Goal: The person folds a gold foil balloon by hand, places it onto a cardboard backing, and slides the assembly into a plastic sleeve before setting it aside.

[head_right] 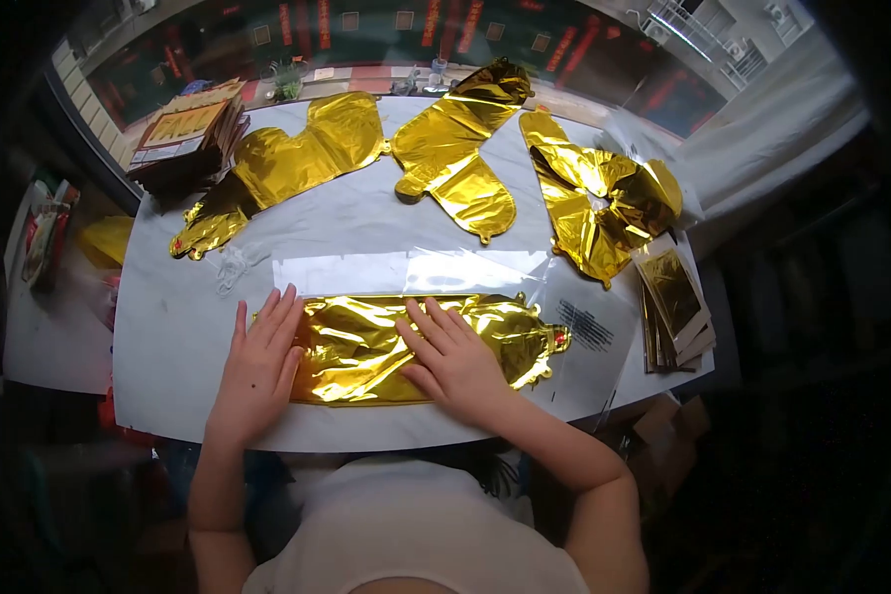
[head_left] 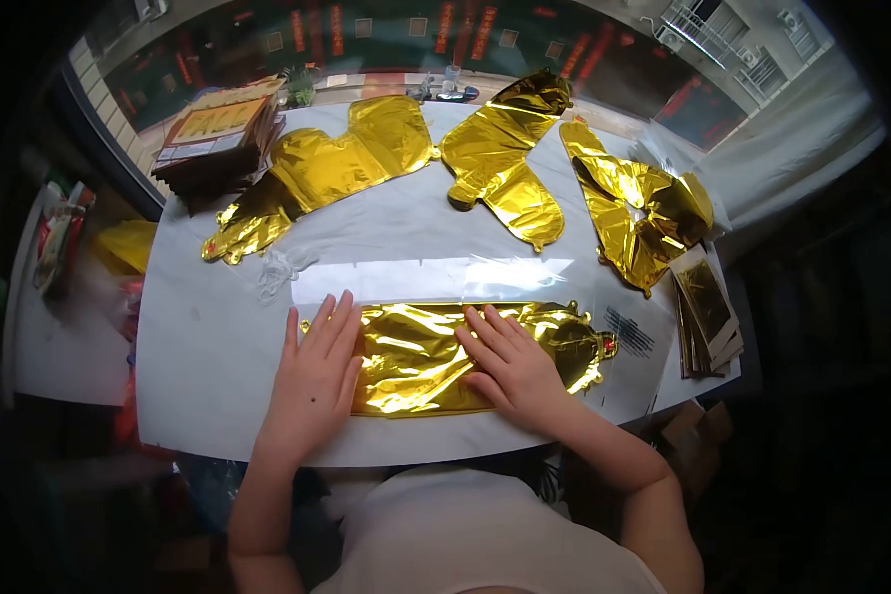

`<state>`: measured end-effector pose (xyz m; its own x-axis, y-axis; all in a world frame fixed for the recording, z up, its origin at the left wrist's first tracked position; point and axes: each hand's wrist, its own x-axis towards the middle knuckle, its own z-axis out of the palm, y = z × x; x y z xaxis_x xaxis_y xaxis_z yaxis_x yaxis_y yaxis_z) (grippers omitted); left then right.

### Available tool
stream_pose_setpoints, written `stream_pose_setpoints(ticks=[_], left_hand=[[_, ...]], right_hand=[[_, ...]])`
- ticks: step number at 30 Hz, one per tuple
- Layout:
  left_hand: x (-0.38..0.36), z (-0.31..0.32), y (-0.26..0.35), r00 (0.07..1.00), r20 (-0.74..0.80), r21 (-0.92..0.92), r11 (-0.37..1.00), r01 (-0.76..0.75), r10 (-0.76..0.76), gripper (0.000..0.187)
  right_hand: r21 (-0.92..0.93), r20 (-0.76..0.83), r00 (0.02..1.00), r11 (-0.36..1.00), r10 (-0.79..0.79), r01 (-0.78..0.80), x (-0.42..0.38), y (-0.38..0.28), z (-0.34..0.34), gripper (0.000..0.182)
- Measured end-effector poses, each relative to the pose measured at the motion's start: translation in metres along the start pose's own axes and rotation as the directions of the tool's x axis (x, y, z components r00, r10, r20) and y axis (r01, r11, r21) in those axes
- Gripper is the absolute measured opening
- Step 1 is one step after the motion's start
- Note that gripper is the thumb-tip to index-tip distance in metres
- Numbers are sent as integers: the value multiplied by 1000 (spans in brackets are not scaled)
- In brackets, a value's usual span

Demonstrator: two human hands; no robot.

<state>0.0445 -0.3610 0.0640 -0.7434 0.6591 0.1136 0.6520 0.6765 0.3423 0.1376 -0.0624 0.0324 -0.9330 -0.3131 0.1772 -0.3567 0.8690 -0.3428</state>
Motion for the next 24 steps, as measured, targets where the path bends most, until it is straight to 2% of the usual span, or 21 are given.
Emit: stream_pose_setpoints(ticks=[4, 9, 13, 15, 20, 24], left_hand=[[-3, -6, -9, 999, 34, -72, 997, 8, -5, 56], [9, 2, 16, 985, 61, -168, 975, -149, 161, 59], [19, 26, 21, 979, 93, -125, 978, -167, 179, 65], [19, 32, 20, 981, 109, -24, 987, -157, 158, 69], [17, 39, 20, 983, 96, -33, 988, -153, 156, 72], [17, 46, 19, 987, 73, -43, 989, -140, 143, 73]], right_hand=[[3, -14, 1000, 1000, 11, -11, 0, -2, -1, 60], [-24, -29, 1000, 1000, 11, -11, -1, -3, 0, 61], [-29, -47, 999, 1000, 1, -2, -1, -1, 1, 61], [-19, -51, 999, 1000, -1, 0, -1, -1, 1, 61], [-16, -62, 998, 1000, 7, -8, -3, -2, 0, 59], [-19, 4, 1000, 1000, 21, -21, 6, -7, -5, 66]])
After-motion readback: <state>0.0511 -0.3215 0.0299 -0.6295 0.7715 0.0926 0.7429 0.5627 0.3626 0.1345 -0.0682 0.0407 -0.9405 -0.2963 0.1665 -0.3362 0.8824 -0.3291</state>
